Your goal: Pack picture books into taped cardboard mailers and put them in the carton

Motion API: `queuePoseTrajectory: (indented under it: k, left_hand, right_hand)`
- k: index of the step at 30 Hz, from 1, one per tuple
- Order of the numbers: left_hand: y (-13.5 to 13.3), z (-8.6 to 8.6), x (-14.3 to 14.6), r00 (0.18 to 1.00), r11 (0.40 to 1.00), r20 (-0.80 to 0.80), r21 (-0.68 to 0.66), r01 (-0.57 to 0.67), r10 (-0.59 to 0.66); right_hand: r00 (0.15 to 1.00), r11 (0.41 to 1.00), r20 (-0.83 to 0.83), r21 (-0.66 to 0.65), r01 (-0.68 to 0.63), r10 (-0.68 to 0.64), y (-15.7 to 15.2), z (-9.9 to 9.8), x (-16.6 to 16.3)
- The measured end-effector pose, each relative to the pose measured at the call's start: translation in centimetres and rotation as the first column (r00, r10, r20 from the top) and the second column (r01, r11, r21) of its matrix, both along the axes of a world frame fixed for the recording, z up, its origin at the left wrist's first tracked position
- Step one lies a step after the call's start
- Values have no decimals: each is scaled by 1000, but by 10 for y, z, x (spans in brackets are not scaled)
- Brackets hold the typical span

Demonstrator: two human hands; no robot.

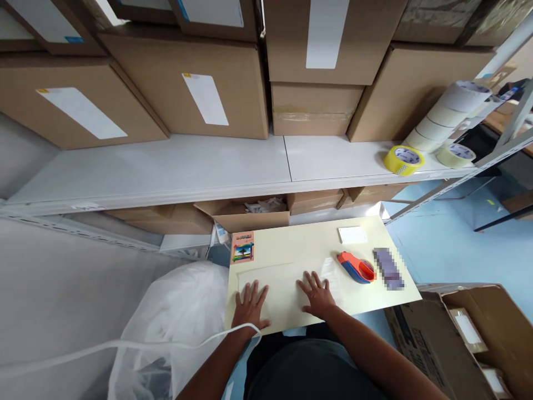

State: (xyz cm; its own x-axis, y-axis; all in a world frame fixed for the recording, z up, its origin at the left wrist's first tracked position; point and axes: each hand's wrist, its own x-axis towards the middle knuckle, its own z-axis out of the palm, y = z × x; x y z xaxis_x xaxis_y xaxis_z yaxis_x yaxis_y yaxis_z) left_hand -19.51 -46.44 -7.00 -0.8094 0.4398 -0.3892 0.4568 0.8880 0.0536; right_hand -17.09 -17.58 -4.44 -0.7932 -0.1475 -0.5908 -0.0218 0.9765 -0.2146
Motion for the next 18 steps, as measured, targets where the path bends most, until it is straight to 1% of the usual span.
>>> queuePoseTrajectory:
  k: [2,4,5,6,7,8,9,10,11,13,14,18]
  left_hand:
    - [-2,4,-7,1000,1000,29,15,3,-4]
    - [-3,11,-21,999,998,31,64,-28,26]
    - [-3,16,-32,998,992,16,104,-68,67]
    - [-4,22,-45,991,980,-8,153,-131,133]
    - [-5,27,-61,973,953,-25,208,-221,231]
    - [-5,32,-77,936,907,-36,262,-329,350]
    - [-6,36,-94,873,836,-22,301,-459,488]
    - [-7,38,-111,789,748,8,313,-586,614]
    - [-8,39,-126,735,694,25,308,-651,678]
    - [-9,36,-151,665,626,58,289,-725,744]
    - [-9,33,-160,646,607,70,277,-745,760]
    - [-14,19,-181,535,498,136,233,-836,834]
  right_hand:
    - [1000,1000,11,16,-3,3,0,0,0]
    - [1000,999,18,36,-8,7,-2,2,-1]
    - [1000,999,23,46,-12,11,-4,3,-2]
    - [1000,998,28,56,-15,14,-6,4,-3]
    - [999,998,34,65,-17,15,-7,5,-3]
    - [999,997,38,71,-18,16,-9,6,-4]
    - [999,997,41,76,-19,16,-10,7,-5]
    - [999,996,42,82,-19,16,-11,8,-5]
    - [999,996,42,89,-20,16,-12,8,-5]
    - [999,994,45,107,-25,21,-13,9,-6]
    - [998,992,49,120,-32,26,-14,9,-6]
    - [996,980,50,183,-82,74,-14,7,-6]
